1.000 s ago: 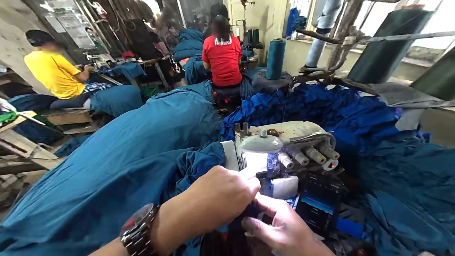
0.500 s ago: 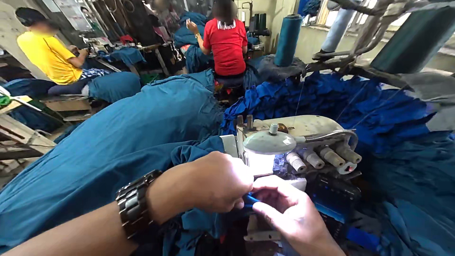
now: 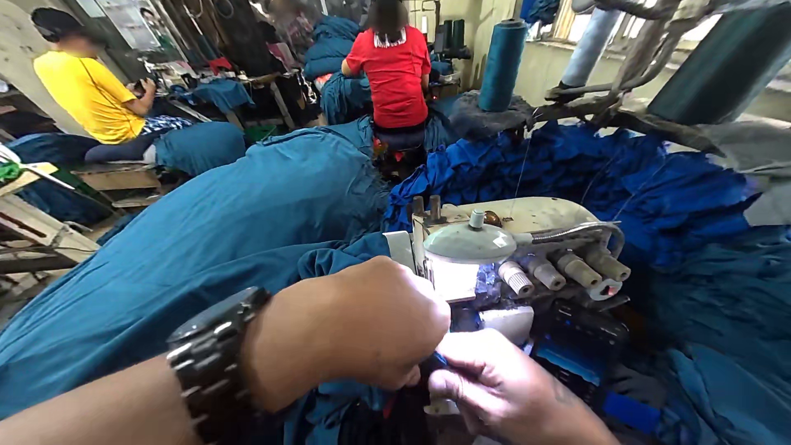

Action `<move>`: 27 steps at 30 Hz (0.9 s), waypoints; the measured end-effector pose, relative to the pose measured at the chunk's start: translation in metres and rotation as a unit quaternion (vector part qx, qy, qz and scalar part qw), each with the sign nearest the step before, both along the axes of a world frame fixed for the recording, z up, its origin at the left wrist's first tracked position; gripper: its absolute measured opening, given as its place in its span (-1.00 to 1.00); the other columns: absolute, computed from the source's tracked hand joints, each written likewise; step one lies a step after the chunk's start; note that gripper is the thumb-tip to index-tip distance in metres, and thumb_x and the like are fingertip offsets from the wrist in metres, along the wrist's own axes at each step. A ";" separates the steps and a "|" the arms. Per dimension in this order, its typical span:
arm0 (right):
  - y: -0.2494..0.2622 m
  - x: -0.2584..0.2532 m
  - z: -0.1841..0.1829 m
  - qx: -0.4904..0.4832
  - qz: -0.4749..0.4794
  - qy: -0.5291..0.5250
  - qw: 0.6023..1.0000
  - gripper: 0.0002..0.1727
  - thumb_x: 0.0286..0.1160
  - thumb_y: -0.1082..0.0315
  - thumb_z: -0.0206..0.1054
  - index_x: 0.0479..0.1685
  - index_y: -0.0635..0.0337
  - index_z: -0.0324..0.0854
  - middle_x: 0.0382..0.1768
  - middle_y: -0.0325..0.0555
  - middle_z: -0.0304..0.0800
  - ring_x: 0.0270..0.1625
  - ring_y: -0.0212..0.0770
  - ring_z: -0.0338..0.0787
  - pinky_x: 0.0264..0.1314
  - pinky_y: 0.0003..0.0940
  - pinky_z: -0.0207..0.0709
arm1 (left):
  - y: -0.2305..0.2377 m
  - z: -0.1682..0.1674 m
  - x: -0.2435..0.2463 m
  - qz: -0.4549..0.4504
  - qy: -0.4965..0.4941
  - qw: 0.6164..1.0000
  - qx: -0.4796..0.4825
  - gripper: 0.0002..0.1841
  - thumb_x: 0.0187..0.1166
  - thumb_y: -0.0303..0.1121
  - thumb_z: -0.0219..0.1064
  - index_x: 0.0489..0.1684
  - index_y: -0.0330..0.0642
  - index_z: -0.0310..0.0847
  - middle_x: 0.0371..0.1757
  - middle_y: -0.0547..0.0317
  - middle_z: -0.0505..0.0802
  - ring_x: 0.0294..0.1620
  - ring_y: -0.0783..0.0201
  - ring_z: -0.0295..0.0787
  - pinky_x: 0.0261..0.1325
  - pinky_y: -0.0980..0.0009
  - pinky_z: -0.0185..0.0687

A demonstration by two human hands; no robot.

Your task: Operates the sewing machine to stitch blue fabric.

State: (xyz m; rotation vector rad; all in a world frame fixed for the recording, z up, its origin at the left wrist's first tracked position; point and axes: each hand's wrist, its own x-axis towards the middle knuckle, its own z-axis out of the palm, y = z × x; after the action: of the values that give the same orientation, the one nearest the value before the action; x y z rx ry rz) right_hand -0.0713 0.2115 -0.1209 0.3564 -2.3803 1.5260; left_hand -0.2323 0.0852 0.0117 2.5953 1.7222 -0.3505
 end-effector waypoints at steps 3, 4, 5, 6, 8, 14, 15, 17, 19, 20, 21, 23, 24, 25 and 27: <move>-0.015 0.013 -0.023 -0.027 -0.039 0.012 0.999 -0.64 0.76 0.17 0.26 -0.29 0.32 0.66 -0.47 -0.07 0.67 -0.48 -0.35 0.68 -0.41 -0.43 0.61 | 0.005 -0.013 -0.004 -0.002 0.035 0.999 -0.002 -0.70 0.28 -0.02 0.57 -0.53 -0.04 0.75 -0.62 0.26 0.67 -0.55 0.21 0.69 -0.56 0.20 0.47; -0.021 0.019 -0.028 -0.038 -0.060 0.013 0.997 -0.65 0.75 0.20 0.28 -0.26 0.36 0.70 -0.39 -0.01 0.72 -0.39 -0.31 0.73 -0.29 -0.41 0.65 | 0.006 -0.014 -0.005 -0.001 0.038 0.999 -0.012 -0.71 0.30 -0.03 0.56 -0.52 -0.05 0.76 -0.61 0.25 0.68 -0.54 0.20 0.69 -0.54 0.19 0.46; -0.026 0.024 -0.031 -0.053 -0.075 0.013 0.996 -0.66 0.74 0.23 0.28 -0.22 0.40 0.73 -0.32 0.03 0.76 -0.31 -0.31 0.76 -0.19 -0.42 0.67 | 0.006 -0.015 -0.006 -0.014 0.034 0.999 0.001 -0.72 0.30 -0.04 0.55 -0.56 -0.03 0.75 -0.63 0.27 0.66 -0.57 0.23 0.67 -0.59 0.23 0.44; -0.028 0.027 -0.032 -0.068 -0.084 0.014 0.994 -0.67 0.74 0.26 0.28 -0.20 0.41 0.75 -0.28 0.03 0.79 -0.25 -0.33 0.78 -0.14 -0.44 0.68 | 0.005 -0.016 -0.008 -0.034 0.026 0.999 0.033 -0.73 0.27 -0.06 0.53 -0.63 -0.01 0.70 -0.69 0.31 0.61 -0.64 0.28 0.62 -0.66 0.29 0.38; -0.028 0.025 -0.033 -0.089 -0.086 0.017 0.992 -0.69 0.74 0.29 0.27 -0.21 0.42 0.73 -0.28 0.03 0.78 -0.26 -0.35 0.77 -0.15 -0.46 0.67 | 0.003 -0.016 -0.009 -0.052 0.019 0.996 0.073 -0.73 0.27 -0.09 0.49 -0.71 0.02 0.63 -0.74 0.37 0.53 -0.70 0.36 0.54 -0.71 0.37 0.28; -0.019 0.012 -0.031 -0.112 -0.069 0.026 0.991 -0.68 0.74 0.28 0.28 -0.30 0.38 0.70 -0.38 -0.01 0.74 -0.39 -0.39 0.71 -0.31 -0.51 0.61 | -0.001 -0.011 -0.011 -0.042 0.005 0.995 0.095 -0.73 0.45 -0.10 0.33 -0.66 0.10 0.60 -0.72 0.47 0.50 -0.70 0.48 0.48 -0.72 0.47 0.24; -0.019 0.012 -0.031 -0.115 -0.069 0.026 0.991 -0.68 0.74 0.29 0.28 -0.30 0.39 0.70 -0.38 -0.01 0.75 -0.38 -0.40 0.71 -0.30 -0.51 0.61 | -0.002 -0.011 -0.010 -0.038 0.007 0.995 0.096 -0.72 0.47 -0.09 0.33 -0.66 0.10 0.60 -0.71 0.47 0.51 -0.70 0.48 0.48 -0.71 0.47 0.25; -0.019 0.011 -0.032 -0.119 -0.069 0.027 0.990 -0.67 0.73 0.30 0.29 -0.33 0.40 0.71 -0.36 0.00 0.75 -0.36 -0.40 0.72 -0.27 -0.52 0.61 | -0.002 -0.011 -0.011 -0.038 0.005 0.995 0.089 -0.72 0.51 -0.07 0.30 -0.62 0.08 0.63 -0.70 0.46 0.52 -0.69 0.46 0.50 -0.69 0.46 0.29; -0.018 0.011 -0.032 -0.118 -0.068 0.033 0.990 -0.66 0.73 0.30 0.29 -0.37 0.40 0.70 -0.38 0.01 0.75 -0.36 -0.40 0.71 -0.27 -0.53 0.59 | -0.001 -0.011 -0.012 -0.041 0.005 0.996 0.078 -0.70 0.53 -0.05 0.28 -0.61 0.09 0.61 -0.71 0.46 0.50 -0.70 0.46 0.48 -0.70 0.46 0.26; -0.018 0.011 -0.032 -0.116 -0.069 0.034 0.990 -0.65 0.73 0.30 0.29 -0.39 0.41 0.69 -0.40 0.02 0.74 -0.37 -0.39 0.71 -0.28 -0.52 0.59 | 0.000 -0.011 -0.013 -0.043 0.005 0.996 0.075 -0.70 0.53 -0.05 0.27 -0.61 0.09 0.61 -0.72 0.46 0.49 -0.71 0.47 0.47 -0.70 0.47 0.25; -0.018 0.011 -0.032 -0.115 -0.070 0.036 0.990 -0.65 0.72 0.31 0.29 -0.40 0.42 0.69 -0.41 0.03 0.74 -0.37 -0.38 0.71 -0.28 -0.52 0.58 | 0.000 -0.011 -0.013 -0.043 0.005 0.996 0.073 -0.70 0.54 -0.05 0.27 -0.60 0.09 0.62 -0.71 0.46 0.50 -0.70 0.47 0.48 -0.69 0.47 0.26; -0.018 0.011 -0.032 -0.113 -0.076 0.045 0.990 -0.67 0.69 0.34 0.30 -0.40 0.44 0.68 -0.40 0.07 0.75 -0.34 -0.36 0.73 -0.24 -0.52 0.59 | 0.000 -0.011 -0.015 -0.047 0.002 0.996 0.071 -0.71 0.55 -0.06 0.26 -0.58 0.08 0.64 -0.70 0.45 0.52 -0.68 0.47 0.50 -0.68 0.47 0.29; -0.017 0.011 -0.033 -0.117 -0.074 0.050 0.989 -0.69 0.69 0.35 0.31 -0.36 0.45 0.72 -0.36 0.08 0.79 -0.32 -0.36 0.75 -0.20 -0.52 0.62 | 0.000 -0.012 -0.016 -0.048 0.001 0.996 0.070 -0.70 0.57 -0.07 0.24 -0.57 0.08 0.64 -0.70 0.45 0.52 -0.68 0.47 0.51 -0.69 0.47 0.29; -0.017 0.011 -0.034 -0.123 -0.071 0.053 0.988 -0.70 0.68 0.36 0.31 -0.32 0.46 0.74 -0.31 0.09 0.82 -0.29 -0.37 0.77 -0.16 -0.53 0.64 | 0.000 -0.013 -0.016 -0.050 0.000 0.996 0.068 -0.71 0.57 -0.07 0.24 -0.56 0.08 0.64 -0.70 0.45 0.52 -0.67 0.47 0.52 -0.68 0.47 0.31; -0.015 0.011 -0.036 -0.136 -0.060 0.056 0.987 -0.70 0.71 0.35 0.29 -0.29 0.45 0.74 -0.25 0.09 0.83 -0.27 -0.39 0.77 -0.13 -0.55 0.64 | 0.001 -0.016 -0.019 -0.056 -0.005 0.996 0.071 -0.72 0.54 -0.06 0.25 -0.55 0.09 0.65 -0.69 0.46 0.54 -0.66 0.47 0.53 -0.64 0.47 0.35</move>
State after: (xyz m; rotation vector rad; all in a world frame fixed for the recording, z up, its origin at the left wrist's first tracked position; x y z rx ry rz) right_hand -0.0601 0.1965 -0.1571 0.2265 -2.0363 1.6977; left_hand -0.2513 0.0857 -0.0045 2.7947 1.6610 -0.2240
